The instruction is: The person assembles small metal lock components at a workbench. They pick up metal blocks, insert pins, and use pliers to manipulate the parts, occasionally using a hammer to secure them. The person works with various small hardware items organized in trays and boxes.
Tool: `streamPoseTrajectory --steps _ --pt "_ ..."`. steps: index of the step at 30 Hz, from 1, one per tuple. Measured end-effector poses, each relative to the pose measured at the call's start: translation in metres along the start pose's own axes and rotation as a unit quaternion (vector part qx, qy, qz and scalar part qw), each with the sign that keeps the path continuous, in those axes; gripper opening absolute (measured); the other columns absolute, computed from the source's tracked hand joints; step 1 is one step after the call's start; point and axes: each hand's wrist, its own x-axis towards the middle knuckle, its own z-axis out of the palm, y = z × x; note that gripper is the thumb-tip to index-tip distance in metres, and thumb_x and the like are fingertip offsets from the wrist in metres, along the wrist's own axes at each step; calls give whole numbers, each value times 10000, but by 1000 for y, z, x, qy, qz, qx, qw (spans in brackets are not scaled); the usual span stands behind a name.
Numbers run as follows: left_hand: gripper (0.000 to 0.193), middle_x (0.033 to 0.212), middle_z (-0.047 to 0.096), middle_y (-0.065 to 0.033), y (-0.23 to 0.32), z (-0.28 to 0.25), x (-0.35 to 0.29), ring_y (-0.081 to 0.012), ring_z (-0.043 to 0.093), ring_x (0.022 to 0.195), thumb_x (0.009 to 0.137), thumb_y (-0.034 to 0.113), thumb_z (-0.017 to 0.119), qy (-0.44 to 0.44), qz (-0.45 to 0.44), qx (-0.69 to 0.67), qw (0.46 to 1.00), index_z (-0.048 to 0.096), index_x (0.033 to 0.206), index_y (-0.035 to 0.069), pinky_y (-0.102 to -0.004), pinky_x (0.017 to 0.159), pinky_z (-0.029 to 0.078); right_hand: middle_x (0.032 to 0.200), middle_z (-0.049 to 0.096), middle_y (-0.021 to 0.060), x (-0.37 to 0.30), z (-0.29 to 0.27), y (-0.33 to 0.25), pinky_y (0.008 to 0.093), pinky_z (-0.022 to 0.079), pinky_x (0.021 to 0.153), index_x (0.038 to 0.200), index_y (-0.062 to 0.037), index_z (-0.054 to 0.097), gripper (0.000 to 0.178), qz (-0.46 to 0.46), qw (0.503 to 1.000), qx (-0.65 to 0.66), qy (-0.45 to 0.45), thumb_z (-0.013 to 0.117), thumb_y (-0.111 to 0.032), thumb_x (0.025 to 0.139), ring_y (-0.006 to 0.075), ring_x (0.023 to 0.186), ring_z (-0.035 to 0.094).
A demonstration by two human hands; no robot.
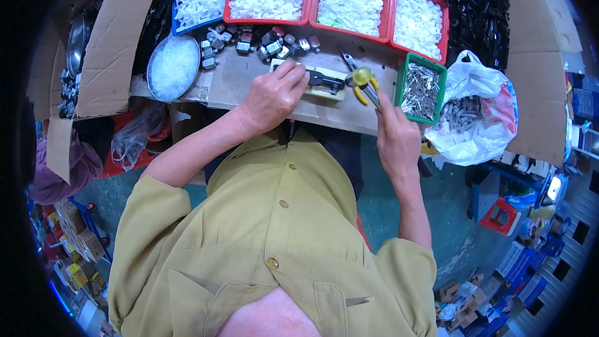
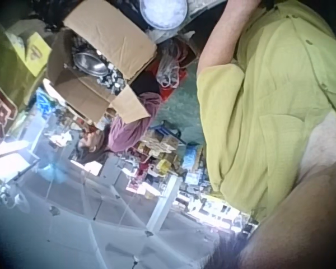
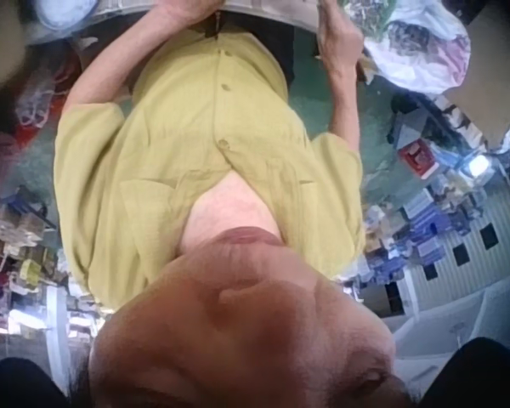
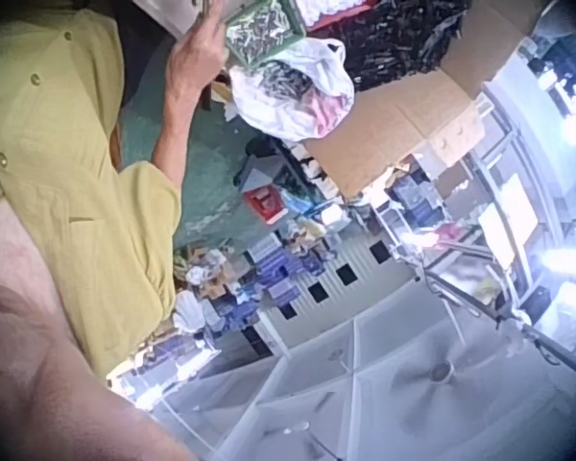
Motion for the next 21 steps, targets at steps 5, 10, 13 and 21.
streamPoseTrajectory --steps 5,10,13,21 --pt "205 979 622 -101 1 -1 -3 -232 637 970 775 70 635 1 -9 6 1000 656 951 -34 -311 661 559 922 656 195 12 1 -15 438 510 660 1330 -49 578 432 -62 997 9 52 605 5 902 352 785 670" --pt "225 1039 618 -129 4 -4 -5 -265 631 1029 789 67 631 -23 -27 -17 999 652 986 -39 -338 749 566 744 582 148 4 17 -24 447 487 565 1379 -49 518 500 -39 990 -120 -68 583 -3 885 331 619 621" --pt "293 1124 604 -172 13 -5 -7 -309 610 1100 791 59 616 65 -27 -37 997 640 1054 -65 -373 877 545 731 575 146 8 18 -23 453 488 554 1371 -64 529 475 -52 993 -95 -49 582 -10 902 330 615 621" --pt "403 1203 575 -219 27 6 -22 -358 564 1180 786 55 581 41 11 -34 999 588 1143 -132 -385 974 505 1097 709 205 42 -30 -48 324 553 757 1278 -24 636 375 -38 996 44 61 612 50 911 243 853 728"
